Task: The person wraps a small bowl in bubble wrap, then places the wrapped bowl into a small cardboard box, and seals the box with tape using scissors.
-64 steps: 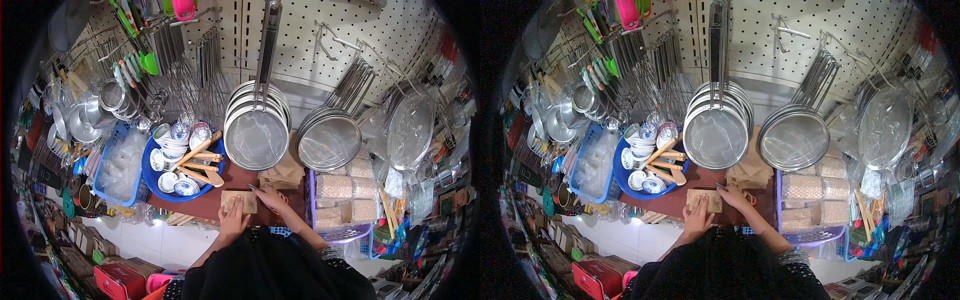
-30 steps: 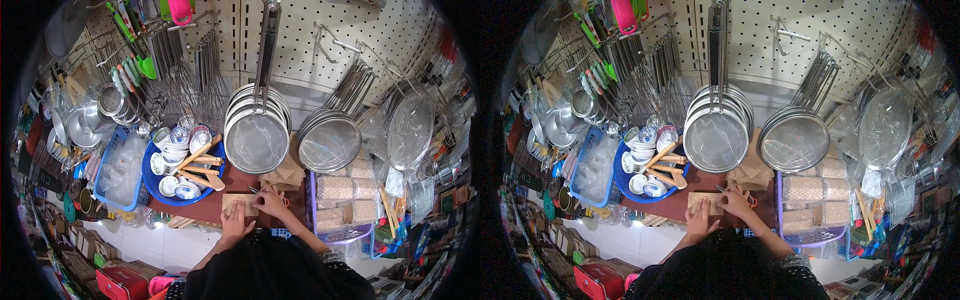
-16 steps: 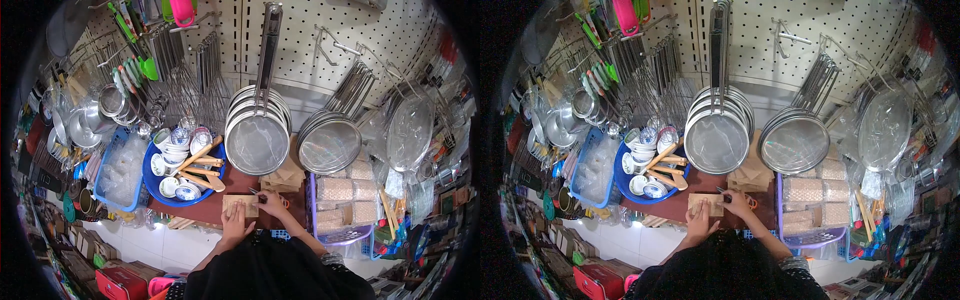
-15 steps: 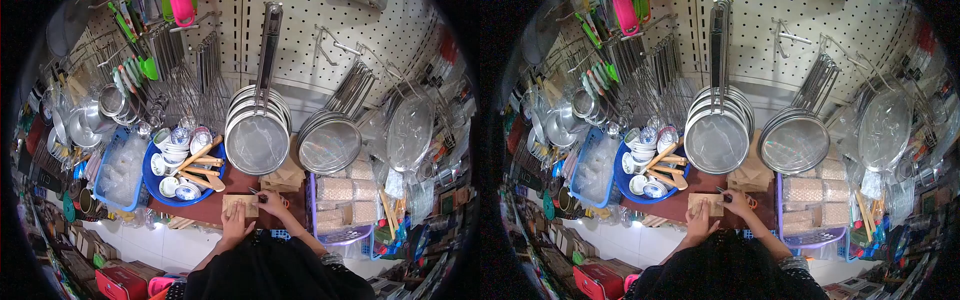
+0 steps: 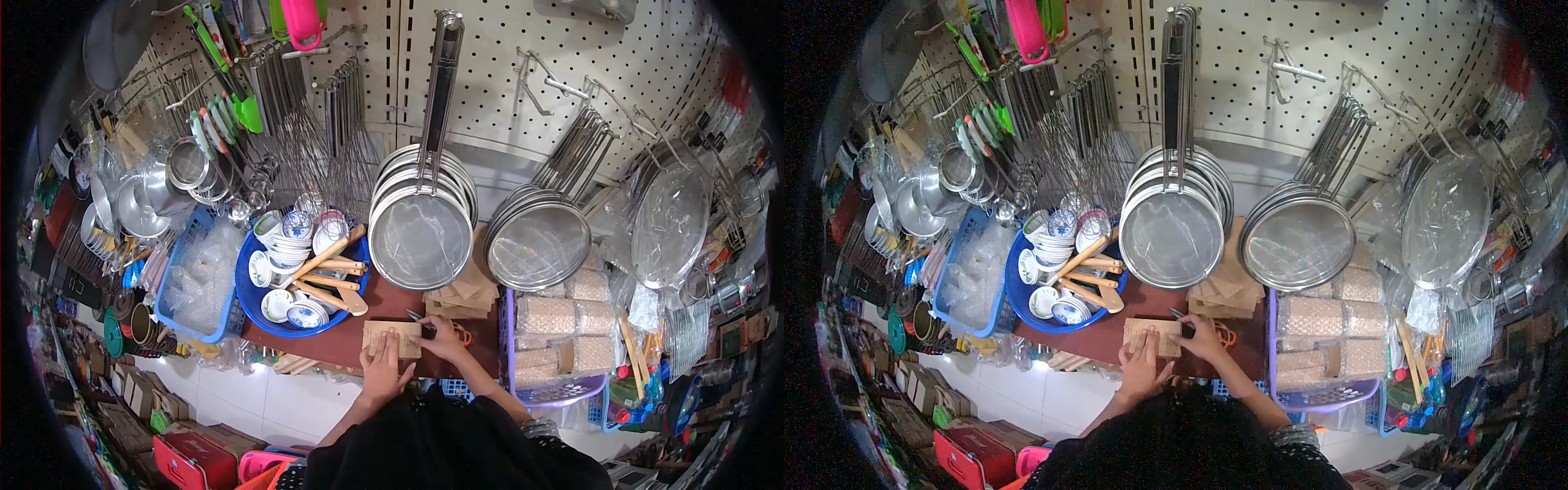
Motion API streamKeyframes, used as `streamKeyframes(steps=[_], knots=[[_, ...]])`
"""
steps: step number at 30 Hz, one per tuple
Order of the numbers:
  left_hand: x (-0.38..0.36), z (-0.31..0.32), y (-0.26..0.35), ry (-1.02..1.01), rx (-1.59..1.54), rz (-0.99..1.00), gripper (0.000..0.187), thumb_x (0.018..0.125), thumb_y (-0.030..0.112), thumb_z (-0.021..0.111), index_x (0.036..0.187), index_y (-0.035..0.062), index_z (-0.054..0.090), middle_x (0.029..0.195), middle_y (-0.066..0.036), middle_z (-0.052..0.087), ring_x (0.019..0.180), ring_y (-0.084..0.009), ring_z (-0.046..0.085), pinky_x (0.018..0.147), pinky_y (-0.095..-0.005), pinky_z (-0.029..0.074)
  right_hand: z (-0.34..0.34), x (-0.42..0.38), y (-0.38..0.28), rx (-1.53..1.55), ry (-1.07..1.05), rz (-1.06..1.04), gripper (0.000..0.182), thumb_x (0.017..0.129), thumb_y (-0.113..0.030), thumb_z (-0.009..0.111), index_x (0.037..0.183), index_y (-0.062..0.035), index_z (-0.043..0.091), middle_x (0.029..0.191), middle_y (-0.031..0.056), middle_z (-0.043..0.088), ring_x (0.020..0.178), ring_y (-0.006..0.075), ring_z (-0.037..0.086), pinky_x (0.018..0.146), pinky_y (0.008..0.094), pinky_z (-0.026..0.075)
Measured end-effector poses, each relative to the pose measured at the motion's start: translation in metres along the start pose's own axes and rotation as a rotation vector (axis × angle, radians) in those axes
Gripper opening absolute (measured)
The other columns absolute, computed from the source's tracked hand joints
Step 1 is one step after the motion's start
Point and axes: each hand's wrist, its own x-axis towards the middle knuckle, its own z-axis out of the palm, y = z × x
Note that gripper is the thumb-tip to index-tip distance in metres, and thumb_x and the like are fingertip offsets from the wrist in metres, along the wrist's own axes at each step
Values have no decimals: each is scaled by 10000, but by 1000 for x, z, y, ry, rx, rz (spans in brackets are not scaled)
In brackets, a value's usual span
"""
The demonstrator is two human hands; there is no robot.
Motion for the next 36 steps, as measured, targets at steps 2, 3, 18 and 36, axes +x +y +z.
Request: streamKeyframes(steps=[2,3,18,36], knots=[[-1,0,1,2,-29,-12,791,842,450,627,1417,-27,368,1493,-170,388,1385,-258,375,1044,-534,234,2,-4,2,-72,30,-70,535,705,-362,846,1103,-83,623,1131,113,599,1066,273,534,927,366,432],[-2,2,0,8,-19,-10,790,839,446,630,1416,-26,367,1491,-170,389,1385,-256,374,1042,-535,235,-3,-7,-9,-130,7,-87,570,701,-361,847,1138,-89,603,1145,120,593,1115,294,509,958,393,412],[-2,-10,7,34,-75,-82,747,861,411,622,1405,-35,372,1447,-150,458,1339,-213,445,1035,-545,244,11,-2,17,114,48,-79,393,834,-254,730,1112,-12,595,1037,168,613,984,289,601,859,392,476],[-6,-165,-153,304,-524,-90,264,836,49,637,1097,60,603,1079,-92,663,972,-300,628,836,-373,469,122,-6,-203,94,239,-589,99,849,10,597,940,-5,634,852,113,621,760,233,604,704,322,477]])
